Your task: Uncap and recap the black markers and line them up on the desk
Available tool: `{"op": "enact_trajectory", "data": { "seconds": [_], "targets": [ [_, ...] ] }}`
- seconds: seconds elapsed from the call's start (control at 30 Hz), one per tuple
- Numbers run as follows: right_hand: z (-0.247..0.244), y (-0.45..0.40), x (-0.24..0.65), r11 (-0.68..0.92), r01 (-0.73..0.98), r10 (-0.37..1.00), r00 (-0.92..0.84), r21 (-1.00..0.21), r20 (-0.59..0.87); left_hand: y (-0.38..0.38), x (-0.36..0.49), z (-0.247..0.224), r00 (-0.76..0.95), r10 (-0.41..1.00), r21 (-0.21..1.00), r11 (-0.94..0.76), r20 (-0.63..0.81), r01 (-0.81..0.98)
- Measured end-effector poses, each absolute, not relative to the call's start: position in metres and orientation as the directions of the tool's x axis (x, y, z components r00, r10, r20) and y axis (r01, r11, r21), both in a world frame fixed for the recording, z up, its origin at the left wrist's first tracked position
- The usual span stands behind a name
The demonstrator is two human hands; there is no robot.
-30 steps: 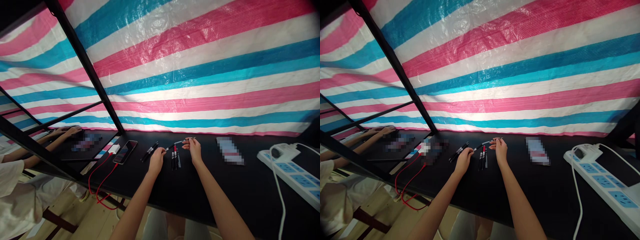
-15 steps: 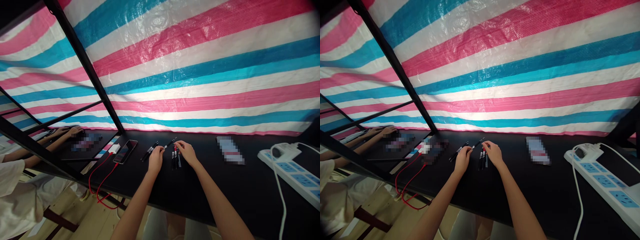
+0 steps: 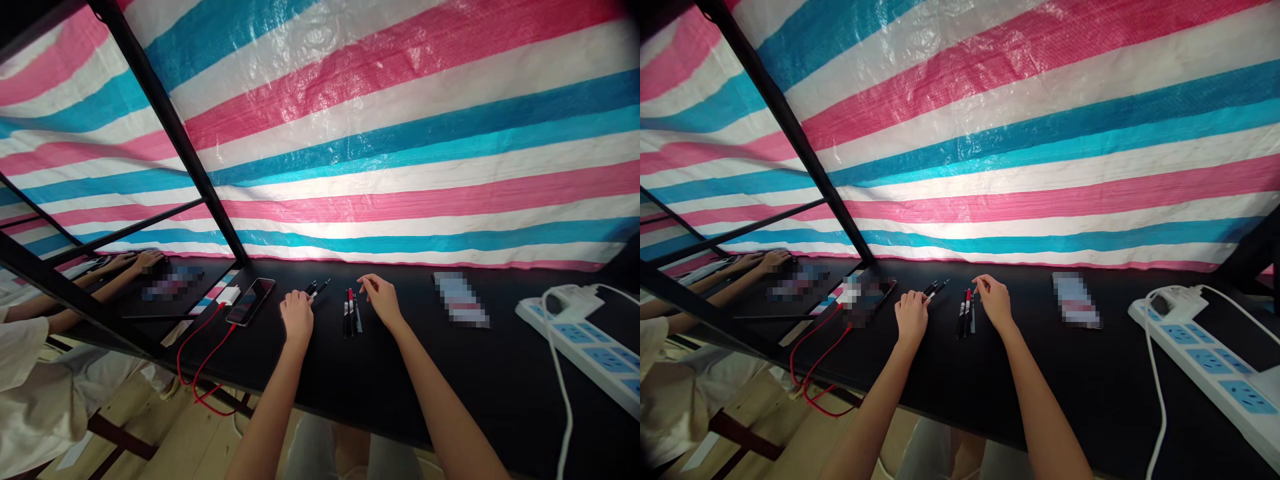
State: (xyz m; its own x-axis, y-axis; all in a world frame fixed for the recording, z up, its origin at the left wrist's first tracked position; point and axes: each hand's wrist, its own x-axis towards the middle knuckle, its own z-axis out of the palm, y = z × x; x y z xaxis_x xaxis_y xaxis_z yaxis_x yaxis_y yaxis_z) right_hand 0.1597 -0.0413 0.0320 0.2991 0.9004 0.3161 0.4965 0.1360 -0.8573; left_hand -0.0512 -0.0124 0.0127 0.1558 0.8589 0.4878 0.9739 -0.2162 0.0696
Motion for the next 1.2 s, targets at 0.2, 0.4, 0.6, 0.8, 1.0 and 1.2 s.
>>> {"op": "enact_trajectory", "data": {
  "seconds": [0.2, 0.4, 0.6, 0.8, 1.0, 1.2],
  "targets": [
    [0.032, -0.040, 0.162, 0.129, 0.506, 0.901, 0.300, -0.853, 0.314, -0.008, -0.062, 0.008, 0.116, 0.888, 0.004, -0.132, 0.444, 0.991],
    [0.031, -0.041, 0.158, 0.114, 0.544, 0.911, 0.276, -0.831, 0.306, -0.009, -0.062, 0.008, 0.108, 0.891, -0.027, -0.107, 0.440, 0.994],
    [0.032, -0.043, 0.155, 0.115, 0.591, 0.923, 0.234, -0.799, 0.306, -0.010, -0.061, 0.011, 0.081, 0.896, -0.027, -0.077, 0.437, 0.997],
    [0.033, -0.046, 0.154, 0.000, 0.744, 0.948, 0.212, -0.668, 0.236, -0.014, -0.057, 0.014, 0.069, 0.873, -0.049, -0.051, 0.483, 0.997],
    [0.021, -0.045, 0.153, -0.064, 0.908, 0.982, 0.132, -0.414, 0.137, -0.018, -0.049, 0.018, 0.143, 0.842, 0.047, -0.195, 0.521, 0.980],
    [0.018, -0.044, 0.150, -0.048, 0.918, 0.989, 0.099, -0.393, 0.110, -0.019, -0.041, 0.019, 0.354, 0.805, 0.145, -0.469, 0.476, 0.871]
  ]
}}
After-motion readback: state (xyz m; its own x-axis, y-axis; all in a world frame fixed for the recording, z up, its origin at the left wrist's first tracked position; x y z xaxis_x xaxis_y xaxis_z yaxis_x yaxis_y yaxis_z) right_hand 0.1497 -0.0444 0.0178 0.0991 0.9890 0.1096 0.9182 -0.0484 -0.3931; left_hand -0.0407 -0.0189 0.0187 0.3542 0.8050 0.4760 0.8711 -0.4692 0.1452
